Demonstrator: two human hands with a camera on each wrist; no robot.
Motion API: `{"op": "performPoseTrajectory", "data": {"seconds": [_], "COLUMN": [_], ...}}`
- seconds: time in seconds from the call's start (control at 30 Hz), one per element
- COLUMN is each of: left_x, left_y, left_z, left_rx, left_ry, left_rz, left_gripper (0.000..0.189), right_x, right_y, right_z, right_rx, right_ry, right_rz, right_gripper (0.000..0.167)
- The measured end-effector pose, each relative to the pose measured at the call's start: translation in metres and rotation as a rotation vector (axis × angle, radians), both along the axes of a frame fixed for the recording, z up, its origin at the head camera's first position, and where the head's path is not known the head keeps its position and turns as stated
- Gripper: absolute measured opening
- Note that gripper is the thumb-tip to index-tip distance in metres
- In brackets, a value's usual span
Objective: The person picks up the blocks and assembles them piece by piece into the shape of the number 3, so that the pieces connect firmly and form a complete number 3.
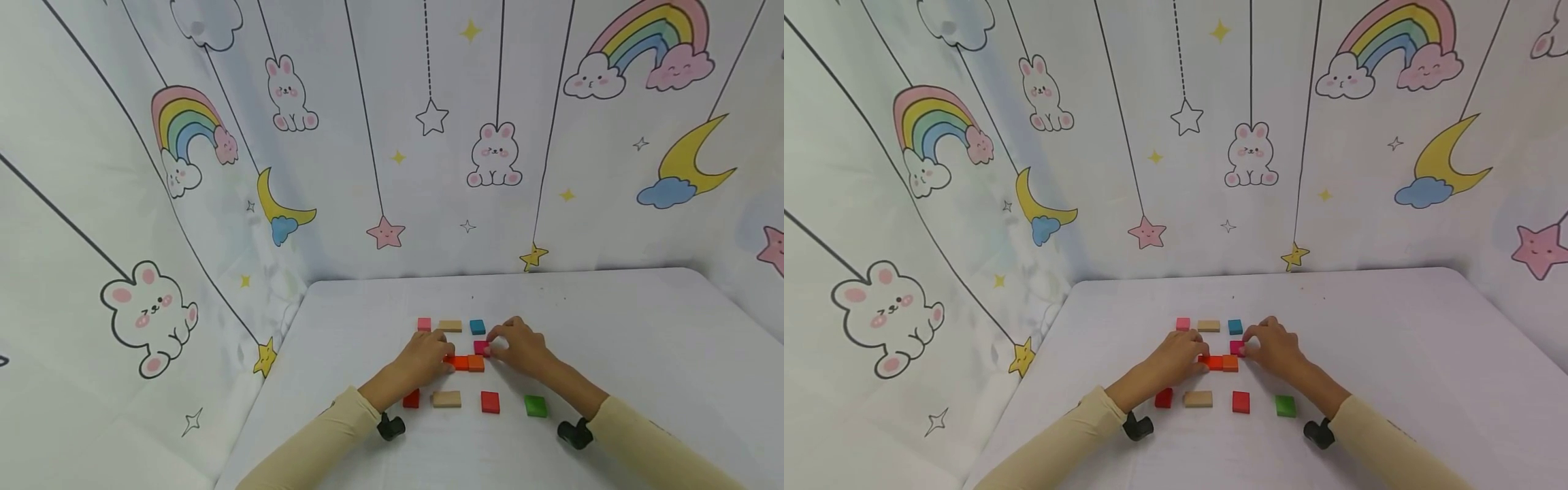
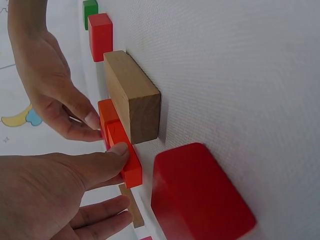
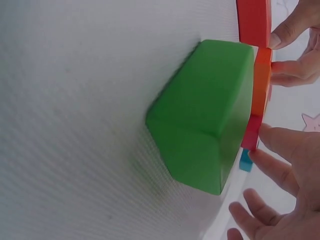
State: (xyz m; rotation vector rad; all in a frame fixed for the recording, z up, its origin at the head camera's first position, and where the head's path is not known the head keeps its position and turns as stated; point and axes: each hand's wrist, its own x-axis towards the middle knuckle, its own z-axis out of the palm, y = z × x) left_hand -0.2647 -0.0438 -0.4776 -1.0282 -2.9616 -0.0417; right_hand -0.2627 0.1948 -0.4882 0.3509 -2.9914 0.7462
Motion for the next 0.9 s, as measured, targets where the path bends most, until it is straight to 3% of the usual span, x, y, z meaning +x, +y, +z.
{"op": "performPoseTrajectory", "data": {"seconds": [0.9], "left_x": [-0.0006], "left_y": [0.0011], "left_z": [-0.0001], "left_rx": [-0.005], "left_ry": [-0.010], "left_rz": [0.008], "left_gripper": [0.030], "right_x": [0.0022], "right_y": [-0.0034], "right_z": [0.0049], "right_rx": [0.002], "right_ry": [-0.013], "right_rz": [0.024], "right_gripper": [0.022]}}
